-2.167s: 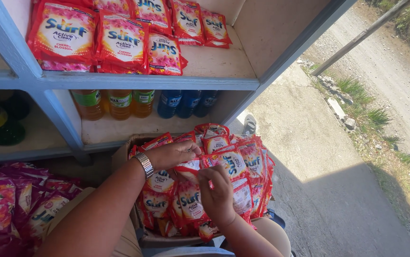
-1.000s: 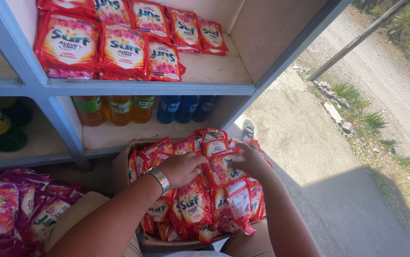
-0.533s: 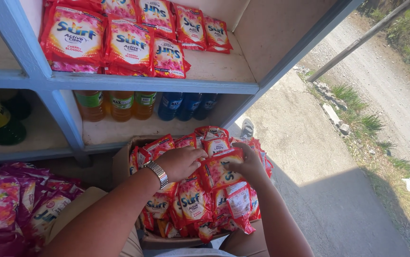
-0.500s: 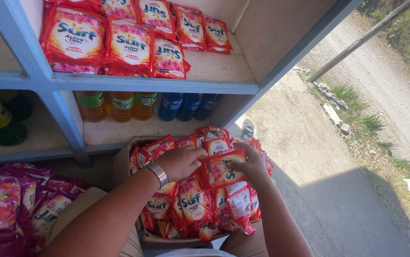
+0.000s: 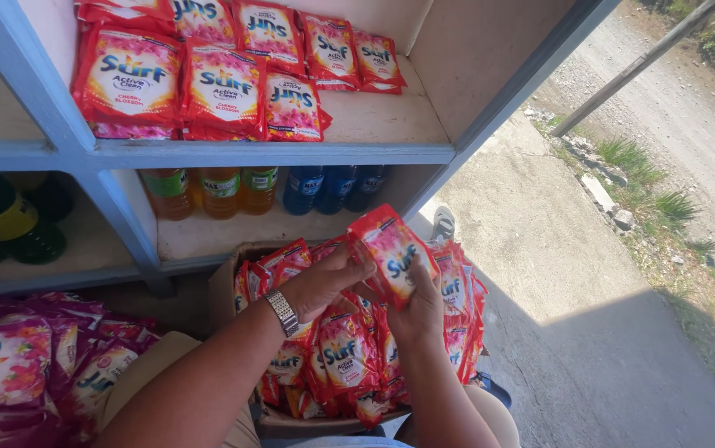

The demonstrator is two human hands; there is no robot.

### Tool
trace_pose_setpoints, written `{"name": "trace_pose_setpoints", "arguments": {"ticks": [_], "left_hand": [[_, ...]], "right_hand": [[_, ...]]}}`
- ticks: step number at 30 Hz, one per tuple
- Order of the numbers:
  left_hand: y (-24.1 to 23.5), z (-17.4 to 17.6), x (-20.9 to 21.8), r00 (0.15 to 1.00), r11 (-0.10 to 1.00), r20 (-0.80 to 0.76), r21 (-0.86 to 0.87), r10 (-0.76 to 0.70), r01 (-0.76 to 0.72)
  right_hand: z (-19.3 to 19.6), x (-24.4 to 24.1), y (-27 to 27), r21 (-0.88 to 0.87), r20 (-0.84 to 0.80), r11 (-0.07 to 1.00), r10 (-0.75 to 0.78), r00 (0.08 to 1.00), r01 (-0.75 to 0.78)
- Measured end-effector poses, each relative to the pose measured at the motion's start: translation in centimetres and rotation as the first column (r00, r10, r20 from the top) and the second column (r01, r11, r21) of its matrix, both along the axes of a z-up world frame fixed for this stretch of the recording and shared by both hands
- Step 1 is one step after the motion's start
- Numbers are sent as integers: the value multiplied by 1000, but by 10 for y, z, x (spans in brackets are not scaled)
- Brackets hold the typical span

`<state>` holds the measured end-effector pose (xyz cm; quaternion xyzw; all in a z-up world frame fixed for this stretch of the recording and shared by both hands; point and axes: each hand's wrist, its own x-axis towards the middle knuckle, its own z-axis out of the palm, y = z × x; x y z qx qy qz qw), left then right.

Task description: Stocking and organizing laundry detergent packets on grocery store shelves.

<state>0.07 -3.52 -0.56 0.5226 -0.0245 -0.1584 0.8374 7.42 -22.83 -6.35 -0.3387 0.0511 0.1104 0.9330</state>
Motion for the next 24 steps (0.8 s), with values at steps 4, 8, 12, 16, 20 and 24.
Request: {"name": "trace_pose_setpoints", "arguments": {"ticks": [4, 8, 12, 16, 20, 24], "left_hand": [[8, -22, 9, 986, 987, 49, -8, 159, -159], [15, -20, 9, 986, 986, -50, -40, 157, -159], [6, -32, 14, 997, 998, 53, -26, 58, -57], [-10, -31, 12, 995, 1000, 97, 30, -1, -2], [-22, -32, 14, 997, 998, -62, -19, 52, -53], [-25, -22, 6, 972, 962, -225, 274, 73, -8]], "right_hand": [[38, -56, 25, -25, 36, 1000, -1, 999, 2], [52, -68, 13, -266, 226, 959, 157, 961, -94], [86, -56, -5, -523, 167, 811, 400, 901, -262], [80, -50, -23, -575, 160, 781, 398, 903, -242], [27, -27, -44, -585, 223, 809, 221, 949, -51], [29, -33, -35, -693, -22, 713, 129, 991, -108]]}}
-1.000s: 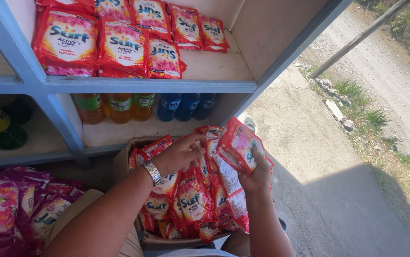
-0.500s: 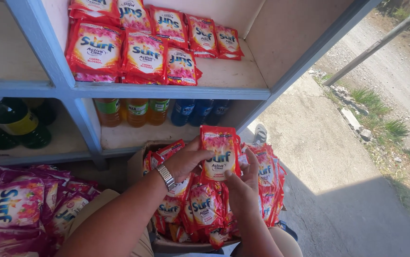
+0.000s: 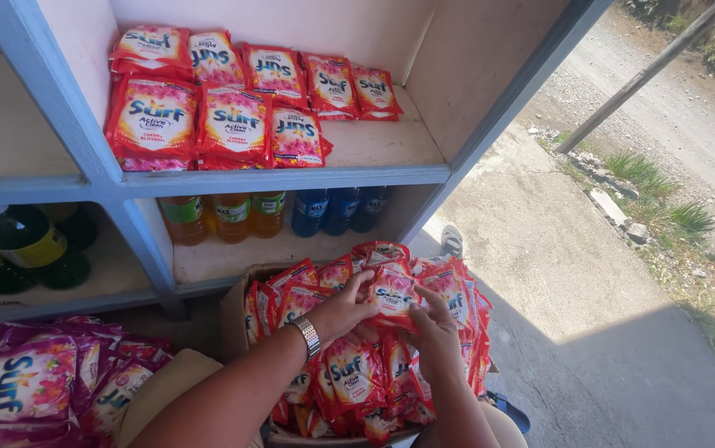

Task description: Stocking and organizing laundry detergent packets on grocery store shelves.

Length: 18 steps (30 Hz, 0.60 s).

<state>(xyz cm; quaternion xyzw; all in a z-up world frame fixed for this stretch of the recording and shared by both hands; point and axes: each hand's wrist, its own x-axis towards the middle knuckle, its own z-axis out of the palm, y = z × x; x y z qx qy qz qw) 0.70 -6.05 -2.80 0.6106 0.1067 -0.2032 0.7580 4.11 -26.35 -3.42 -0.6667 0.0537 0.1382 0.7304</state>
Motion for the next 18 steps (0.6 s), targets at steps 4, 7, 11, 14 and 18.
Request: {"name": "trace_pose_setpoints", "arguments": {"ticks": [4, 7, 11, 14, 18], "left_hand": [[-5, -26, 4, 984, 989, 151, 132, -93, 73], [-5, -41, 8, 962, 956, 205, 265, -180, 122], [-4, -45, 6, 961, 966, 182, 191, -208, 173], [-6, -19, -5, 968, 953, 87, 220, -234, 211], [-8, -12, -8, 961, 939, 78, 249, -264, 237]], "right_hand": [[-37, 16, -19, 10, 52, 998, 53, 997, -54], [-40, 23, -22, 29, 21, 996, 88, 996, -88], [-54, 31, -31, 22, -43, 998, 62, 997, -61], [-61, 38, -36, 55, -66, 997, 58, 996, -54], [-67, 48, -42, 131, -143, 991, 51, 988, -32]]}}
